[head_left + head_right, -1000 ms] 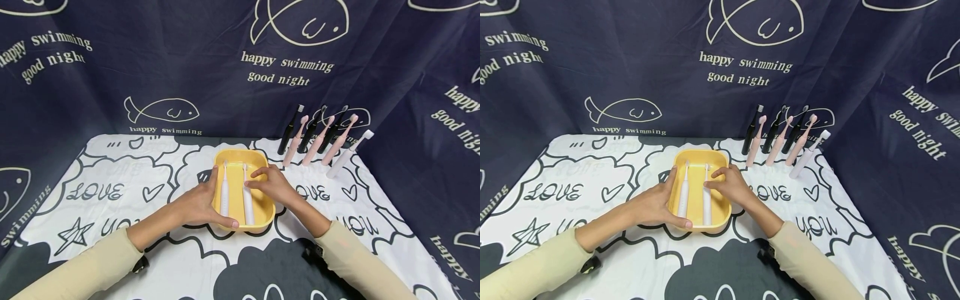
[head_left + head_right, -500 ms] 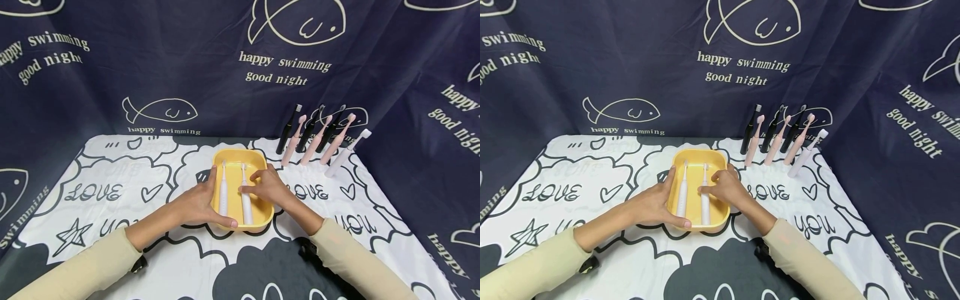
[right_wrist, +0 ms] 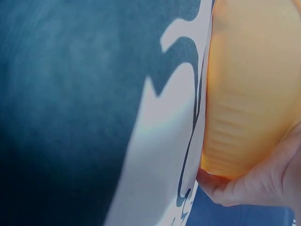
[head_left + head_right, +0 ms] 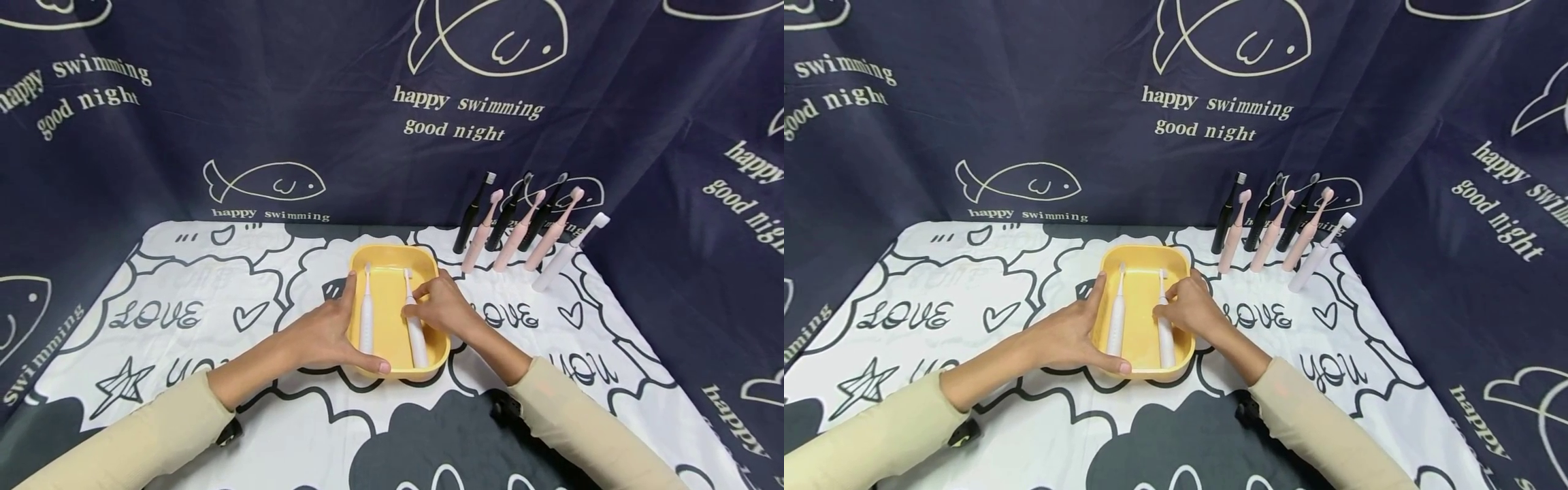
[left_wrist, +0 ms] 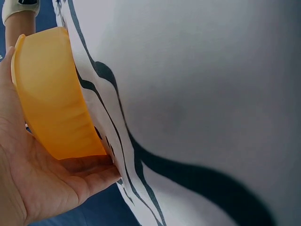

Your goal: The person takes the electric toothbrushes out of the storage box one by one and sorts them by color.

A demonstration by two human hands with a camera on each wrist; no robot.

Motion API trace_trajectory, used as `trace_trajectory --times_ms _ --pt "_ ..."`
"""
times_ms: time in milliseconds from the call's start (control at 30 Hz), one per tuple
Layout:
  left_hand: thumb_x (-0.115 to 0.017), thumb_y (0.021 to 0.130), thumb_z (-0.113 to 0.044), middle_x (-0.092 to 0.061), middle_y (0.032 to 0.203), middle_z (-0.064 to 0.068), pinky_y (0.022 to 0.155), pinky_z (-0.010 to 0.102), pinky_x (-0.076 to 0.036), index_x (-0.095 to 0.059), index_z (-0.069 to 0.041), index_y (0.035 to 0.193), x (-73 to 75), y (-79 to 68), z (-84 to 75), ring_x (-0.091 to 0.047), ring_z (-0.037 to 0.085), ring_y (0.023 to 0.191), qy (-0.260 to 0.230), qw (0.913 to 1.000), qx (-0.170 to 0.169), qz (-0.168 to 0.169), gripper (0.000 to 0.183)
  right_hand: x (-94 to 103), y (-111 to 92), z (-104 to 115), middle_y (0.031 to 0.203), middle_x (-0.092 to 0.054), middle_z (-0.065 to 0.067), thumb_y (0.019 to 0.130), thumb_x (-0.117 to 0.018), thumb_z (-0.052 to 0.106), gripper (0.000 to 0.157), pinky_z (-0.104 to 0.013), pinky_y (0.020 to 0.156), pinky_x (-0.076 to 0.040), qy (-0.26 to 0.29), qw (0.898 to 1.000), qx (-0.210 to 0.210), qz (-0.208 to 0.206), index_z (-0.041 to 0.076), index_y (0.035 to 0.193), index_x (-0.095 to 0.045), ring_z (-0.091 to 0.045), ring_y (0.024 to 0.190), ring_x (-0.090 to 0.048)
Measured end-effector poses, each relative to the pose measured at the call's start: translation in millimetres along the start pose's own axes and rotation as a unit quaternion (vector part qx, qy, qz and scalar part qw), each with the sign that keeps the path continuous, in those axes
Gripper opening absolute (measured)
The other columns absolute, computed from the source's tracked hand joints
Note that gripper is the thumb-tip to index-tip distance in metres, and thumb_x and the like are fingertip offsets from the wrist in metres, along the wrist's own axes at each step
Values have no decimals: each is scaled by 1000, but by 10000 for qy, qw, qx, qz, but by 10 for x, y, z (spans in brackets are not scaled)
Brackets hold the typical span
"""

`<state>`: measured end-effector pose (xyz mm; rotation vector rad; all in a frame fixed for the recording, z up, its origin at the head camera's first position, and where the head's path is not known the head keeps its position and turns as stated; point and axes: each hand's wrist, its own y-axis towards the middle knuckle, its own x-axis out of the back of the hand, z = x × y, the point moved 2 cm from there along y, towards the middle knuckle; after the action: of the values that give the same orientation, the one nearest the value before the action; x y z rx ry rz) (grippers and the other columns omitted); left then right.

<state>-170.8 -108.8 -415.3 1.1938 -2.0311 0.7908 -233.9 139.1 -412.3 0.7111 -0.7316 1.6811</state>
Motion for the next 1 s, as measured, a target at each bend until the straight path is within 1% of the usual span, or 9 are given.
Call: trace_trajectory --times_ms 233,333,433,600,633,700,833,900,1000 --pt "-92 66 -87 -55 168 22 119 54 -53 17 -12 180 -23 14 -29 -59 32 147 -44 10000 -36 23 175 41 -13 -61 145 -65 -25 89 -89 26 43 -48 108 -57 -27 9999 -167 16 -3 121 -84 -36 125 -63" --pt "-93 66 -87 -57 165 21 117 53 -53 17 -11 180 -21 15 -39 -60 31 146 -70 9999 -101 0 175 64 -26 -75 144 -67 -24 89 -89 26 46 -44 101 -60 114 9996 -264 47 -2 124 -83 -34 118 -66" --pt "-93 66 -86 -58 164 21 118 53 -53 16 -10 180 -17 13 -39 -60 31 145 -84 9999 -130 -3 175 80 -33 -80 141 -68 -21 91 -88 27 48 -41 96 -60 283 9989 -357 129 -2 128 -81 -31 113 -66" --pt "-92 67 -86 -57 166 23 120 55 -52 16 -8 180 -12 7 -26 -58 33 149 -49 9999 -110 32 174 98 -49 -76 135 -71 -18 93 -86 28 48 -38 95 -57 643 9967 -467 170 2 133 -77 -29 110 -65" --pt "-92 67 -86 -56 166 23 120 55 -52 16 -8 180 -10 5 -24 -58 33 149 -56 9999 -112 32 174 107 -58 -67 134 -71 -17 94 -85 29 49 -38 95 -56 720 9963 -435 153 2 133 -76 -28 111 -65" --pt "-92 67 -87 -56 167 23 120 55 -52 15 -9 180 -6 3 -22 -58 33 149 -54 9999 -91 29 174 129 -69 -56 127 -71 -16 95 -84 29 47 -37 92 -54 861 9957 -344 80 4 133 -74 -28 107 -64" --pt "-92 66 -88 -55 168 22 121 54 -52 15 -11 180 -1 3 -15 -59 32 148 -61 10000 -51 12 175 187 -90 -40 112 -64 -14 99 -79 27 42 -37 87 -49 1048 9944 -61 -107 5 134 -70 -29 101 -59" --pt "-92 65 -88 -55 167 22 120 54 -52 15 -11 180 0 4 -7 -59 31 148 -51 10000 -38 -5 175 209 -97 -40 116 -64 -15 100 -77 25 39 -38 91 -49 1180 9928 75 -187 4 133 -68 -29 106 -60" --pt "-93 65 -88 -57 165 22 119 53 -52 15 -11 180 1 1 -2 -60 30 145 -50 10000 -30 -29 176 231 -117 -37 135 -66 -20 102 -75 20 38 -41 104 -51 1626 9861 296 -199 1 133 -62 -31 120 -63"
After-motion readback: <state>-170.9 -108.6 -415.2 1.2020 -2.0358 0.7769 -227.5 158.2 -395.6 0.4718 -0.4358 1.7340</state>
